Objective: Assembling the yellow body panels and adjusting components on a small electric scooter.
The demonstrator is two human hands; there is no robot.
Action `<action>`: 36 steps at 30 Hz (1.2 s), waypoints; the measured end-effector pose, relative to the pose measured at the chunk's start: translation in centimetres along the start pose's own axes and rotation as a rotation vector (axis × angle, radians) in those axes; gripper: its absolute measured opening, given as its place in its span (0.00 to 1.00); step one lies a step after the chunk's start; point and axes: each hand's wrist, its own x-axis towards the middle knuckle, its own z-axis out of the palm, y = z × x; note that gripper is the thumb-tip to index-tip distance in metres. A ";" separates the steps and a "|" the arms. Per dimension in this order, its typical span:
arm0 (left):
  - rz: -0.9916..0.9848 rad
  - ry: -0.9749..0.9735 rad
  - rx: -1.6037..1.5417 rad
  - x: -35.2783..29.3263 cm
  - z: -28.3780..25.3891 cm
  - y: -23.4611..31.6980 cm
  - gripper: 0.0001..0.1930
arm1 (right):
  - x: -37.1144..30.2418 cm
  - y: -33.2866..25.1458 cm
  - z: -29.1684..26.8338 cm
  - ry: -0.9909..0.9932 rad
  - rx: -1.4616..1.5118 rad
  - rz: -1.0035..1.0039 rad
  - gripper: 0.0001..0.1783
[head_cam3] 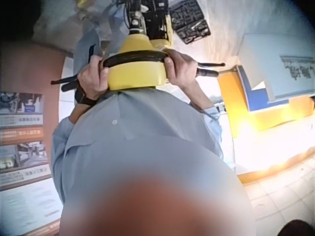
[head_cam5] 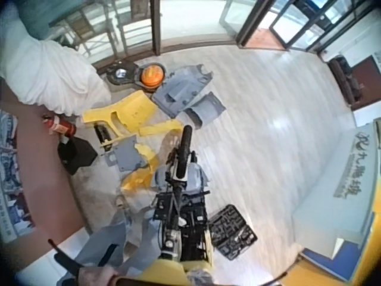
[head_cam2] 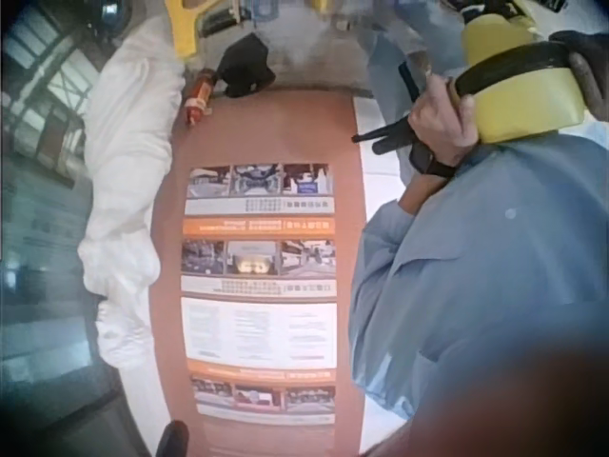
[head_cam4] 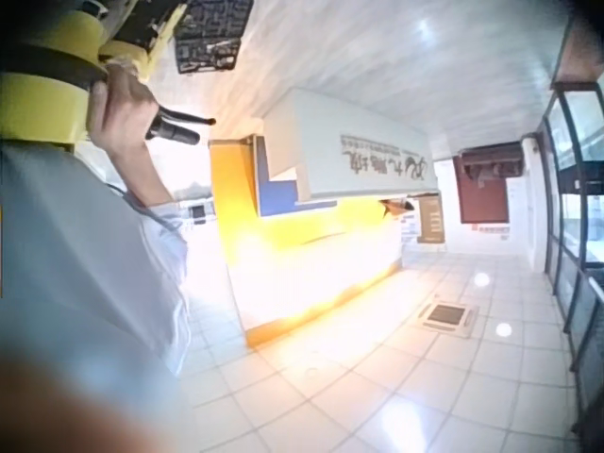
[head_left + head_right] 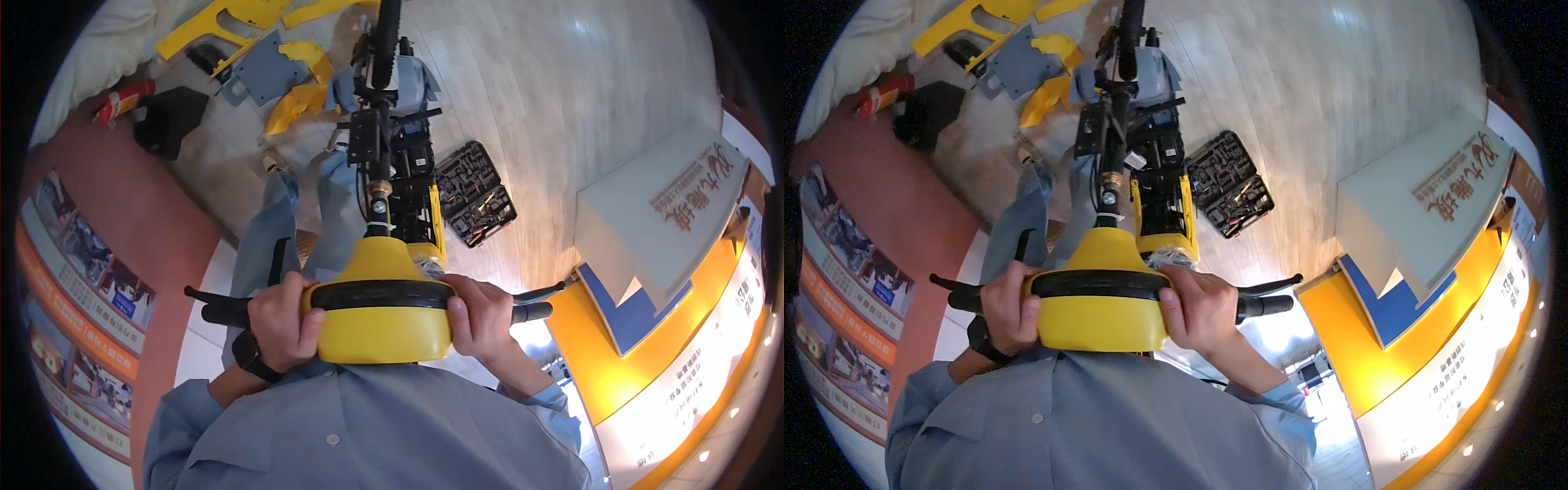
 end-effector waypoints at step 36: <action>-0.147 -0.097 -0.052 0.0 -0.3 0.5 0.31 | -1.9 0.1 1.0 0.173 -0.158 0.050 0.28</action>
